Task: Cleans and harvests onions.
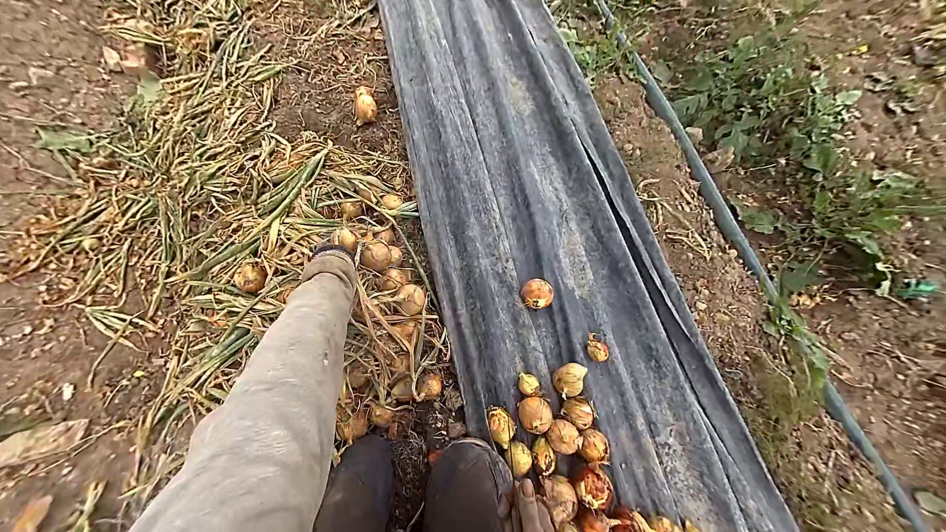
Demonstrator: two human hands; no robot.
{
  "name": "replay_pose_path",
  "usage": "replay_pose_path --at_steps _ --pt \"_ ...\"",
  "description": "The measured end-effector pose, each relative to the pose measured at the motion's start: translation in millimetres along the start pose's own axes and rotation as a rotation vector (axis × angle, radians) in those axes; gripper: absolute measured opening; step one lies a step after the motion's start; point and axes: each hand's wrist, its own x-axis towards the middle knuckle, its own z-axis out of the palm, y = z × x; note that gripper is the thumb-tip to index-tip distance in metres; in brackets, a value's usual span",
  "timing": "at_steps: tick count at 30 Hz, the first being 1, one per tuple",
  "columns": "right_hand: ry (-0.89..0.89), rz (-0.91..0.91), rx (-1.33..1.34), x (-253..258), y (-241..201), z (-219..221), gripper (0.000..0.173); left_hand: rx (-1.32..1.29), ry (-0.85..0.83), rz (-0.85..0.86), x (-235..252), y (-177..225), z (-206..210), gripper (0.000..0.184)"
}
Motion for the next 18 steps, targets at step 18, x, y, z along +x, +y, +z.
replay_pose_path --at_steps 18 --pt "-0.386 -0.518 -0.27 -16.3 -111.9 99.7 0.089 -1.315 -0.372 0.592 -339.5 -174.4 -30.8 0.018"
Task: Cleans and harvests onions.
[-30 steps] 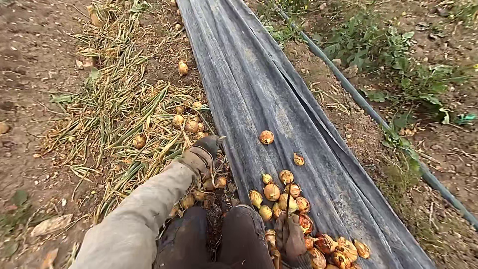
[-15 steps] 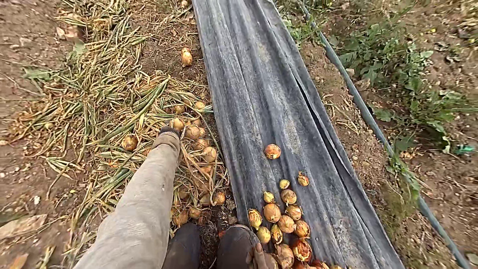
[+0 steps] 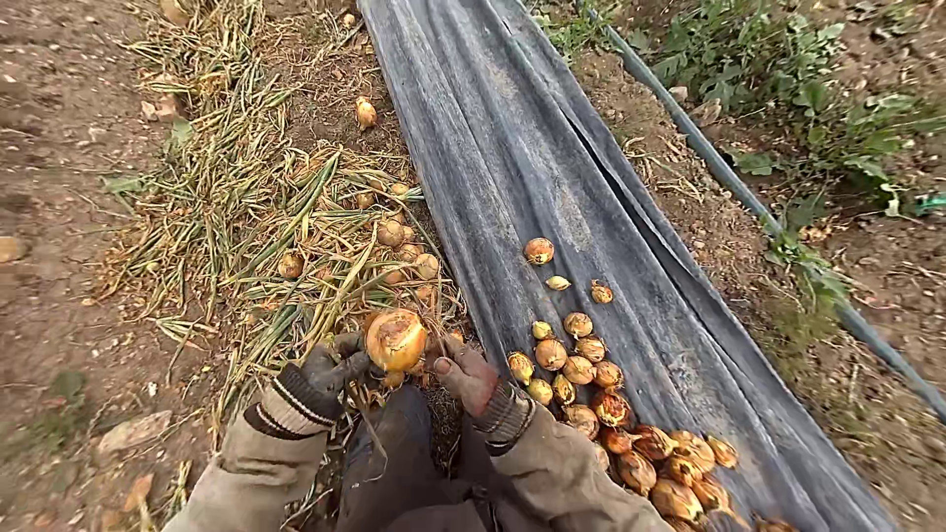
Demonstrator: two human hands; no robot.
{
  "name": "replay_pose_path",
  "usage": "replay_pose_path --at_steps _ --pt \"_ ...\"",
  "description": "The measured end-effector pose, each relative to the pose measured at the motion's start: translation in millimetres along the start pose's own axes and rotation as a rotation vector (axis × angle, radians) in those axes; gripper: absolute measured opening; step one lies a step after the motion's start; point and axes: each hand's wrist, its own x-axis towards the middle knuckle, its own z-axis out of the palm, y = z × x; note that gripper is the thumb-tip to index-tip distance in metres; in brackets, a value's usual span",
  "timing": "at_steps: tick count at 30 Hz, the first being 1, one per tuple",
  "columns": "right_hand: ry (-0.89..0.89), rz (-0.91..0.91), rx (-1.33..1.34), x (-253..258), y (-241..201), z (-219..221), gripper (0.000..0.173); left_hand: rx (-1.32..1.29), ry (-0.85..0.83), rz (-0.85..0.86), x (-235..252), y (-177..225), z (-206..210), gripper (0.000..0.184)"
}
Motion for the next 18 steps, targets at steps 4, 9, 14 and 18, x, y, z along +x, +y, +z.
replay_pose_path --at_steps 4,9,14,18 --pt "0.18 -0.248 0.137 -50.7 -4.8 13.3 0.09 0.125 -0.275 0.045 -65.6 -7.4 26.2 0.035" --pt "0.271 -0.155 0.204 -106.7 24.3 23.1 0.06 0.749 -0.188 0.478 -87.3 -14.4 48.0 0.032" --pt "0.297 -0.039 0.376 -119.4 71.7 25.8 0.058 1.219 0.134 0.356 -65.7 -8.4 65.8 0.031" --pt "-0.049 0.347 0.013 -110.3 102.2 17.5 0.074 1.207 0.003 -0.032 -28.4 -2.2 83.3 0.037"
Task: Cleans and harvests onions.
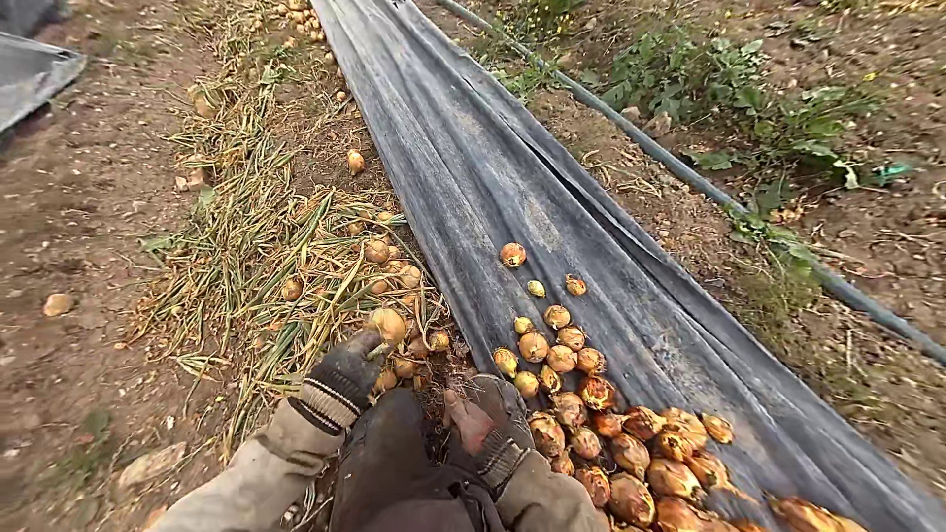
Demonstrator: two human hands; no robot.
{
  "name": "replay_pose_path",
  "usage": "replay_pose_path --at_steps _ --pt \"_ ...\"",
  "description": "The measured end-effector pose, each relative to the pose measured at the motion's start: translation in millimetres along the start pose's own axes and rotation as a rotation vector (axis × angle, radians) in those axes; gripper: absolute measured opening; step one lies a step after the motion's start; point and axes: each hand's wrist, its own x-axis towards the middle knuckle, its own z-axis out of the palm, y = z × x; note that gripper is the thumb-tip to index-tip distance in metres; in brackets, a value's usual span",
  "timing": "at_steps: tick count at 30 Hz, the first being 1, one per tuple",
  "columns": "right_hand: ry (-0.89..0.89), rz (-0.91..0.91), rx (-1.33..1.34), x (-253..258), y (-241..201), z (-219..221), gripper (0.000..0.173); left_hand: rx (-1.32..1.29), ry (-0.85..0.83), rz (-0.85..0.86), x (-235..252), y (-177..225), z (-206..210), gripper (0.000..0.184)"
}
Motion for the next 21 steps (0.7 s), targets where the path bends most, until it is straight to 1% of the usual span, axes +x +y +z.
replay_pose_path --at_steps 1,2,3,4,5,6,7,9,10,12,14,15,17,19,21 --pt "-0.075 0.028 -0.026 9.6 5.1 1.0 0.077 0.064 -0.179 0.095 3.3 9.2 3.0 0.033" --pt "-0.071 0.013 0.026 17.9 10.6 2.9 0.076 0.151 -0.363 0.195 3.8 21.7 7.7 0.033" --pt "-0.002 -0.019 0.161 24.5 13.7 3.6 0.072 0.236 -0.543 0.266 3.8 37.4 12.2 0.034" --pt "0.099 -0.03 0.374 27.5 9.9 1.1 0.065 0.307 -0.667 0.307 5.5 52.3 17.7 0.038" --pt "0.172 -0.009 0.563 25.6 2.0 -6.7 0.06 0.337 -0.724 0.327 11.9 64.0 22.9 0.042" --pt "0.219 0.01 0.664 24.7 -2.5 -17.1 0.063 0.34 -0.731 0.33 27.8 72.8 25.5 0.042" --pt "0.258 -0.014 0.701 25.1 -3.9 -29.8 0.066 0.352 -0.692 0.323 55.0 77.1 27.4 0.04" --pt "0.362 -0.127 0.741 23.0 -5.6 -58.6 0.065 0.41 -0.533 0.247 131.5 71.0 35.1 0.03" --pt "0.434 -0.181 0.762 19.0 -6.6 -73.5 0.063 0.437 -0.438 0.176 170.8 62.0 40.6 0.028" --pt "0.552 -0.224 0.733 15.7 -6.4 -105.1 0.066 0.476 -0.263 0.006 241.9 37.2 47.7 0.035" --pt "0.584 -0.148 0.61 13.0 -5.2 -126.6 0.069 0.468 -0.216 -0.174 296.9 12.0 52.3 0.047" --pt "0.567 -0.082 0.547 10.5 -4.3 -131.5 0.07 0.461 -0.213 -0.246 314.6 1.0 56.6 0.047" --pt "0.517 0.035 0.447 7.2 2.0 -129.9 0.069 0.45 -0.249 -0.332 333.6 -14.1 67.0 0.041" --pt "0.462 0.113 0.392 7.0 9.2 -115.8 0.068 0.457 -0.268 -0.316 336.9 -28.1 72.3 0.041" --pt "0.381 0.176 0.382 10.4 9.3 -96.4 0.066 0.434 -0.177 -0.231 324.9 -48.8 67.8 0.043"
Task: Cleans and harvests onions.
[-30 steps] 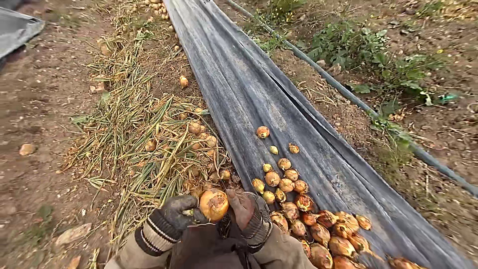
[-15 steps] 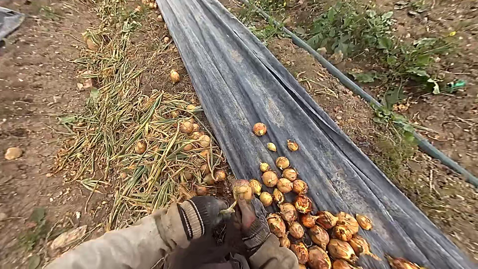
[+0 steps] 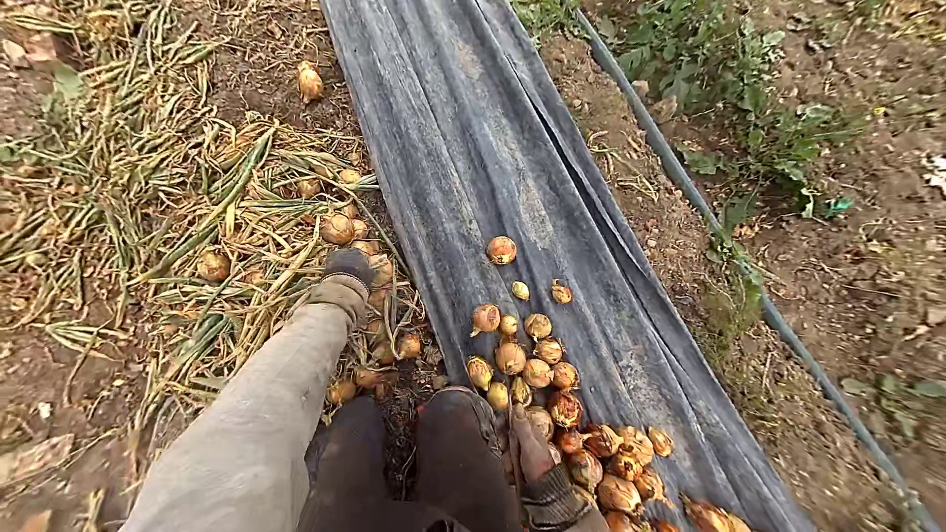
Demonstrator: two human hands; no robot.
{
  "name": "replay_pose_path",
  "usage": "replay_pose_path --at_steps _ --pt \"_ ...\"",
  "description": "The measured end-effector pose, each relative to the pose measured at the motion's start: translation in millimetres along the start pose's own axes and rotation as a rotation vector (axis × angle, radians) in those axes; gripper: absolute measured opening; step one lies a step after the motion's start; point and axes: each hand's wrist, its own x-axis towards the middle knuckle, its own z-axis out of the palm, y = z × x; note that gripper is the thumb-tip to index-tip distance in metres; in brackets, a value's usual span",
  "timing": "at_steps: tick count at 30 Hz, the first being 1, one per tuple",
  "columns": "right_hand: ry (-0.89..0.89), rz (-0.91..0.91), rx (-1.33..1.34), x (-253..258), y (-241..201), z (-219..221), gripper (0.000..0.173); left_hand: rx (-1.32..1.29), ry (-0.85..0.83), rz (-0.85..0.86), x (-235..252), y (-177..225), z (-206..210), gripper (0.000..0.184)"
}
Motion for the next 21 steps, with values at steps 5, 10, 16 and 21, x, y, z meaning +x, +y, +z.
replay_pose_path --at_steps 5,10,16,21 --pt "-0.197 0.01 -0.102 7.5 -2.4 50.8 0.054 -0.638 0.285 0.08 -116.1 -62.5 0.5 0.037" --pt "-0.471 -0.222 -0.246 -1.7 -35.6 101.6 0.075 -1.257 0.334 0.044 -278.0 -83.0 3.0 0.017" --pt "-0.394 -0.753 -0.125 -75.6 -47.4 117.6 0.099 -1.317 0.355 0.448 -393.4 -95.4 32.6 0.036" --pt "-0.26 -0.989 0.109 -112.3 -24.5 110.9 0.074 -1.048 0.393 0.649 -434.0 -88.8 27.9 0.058"
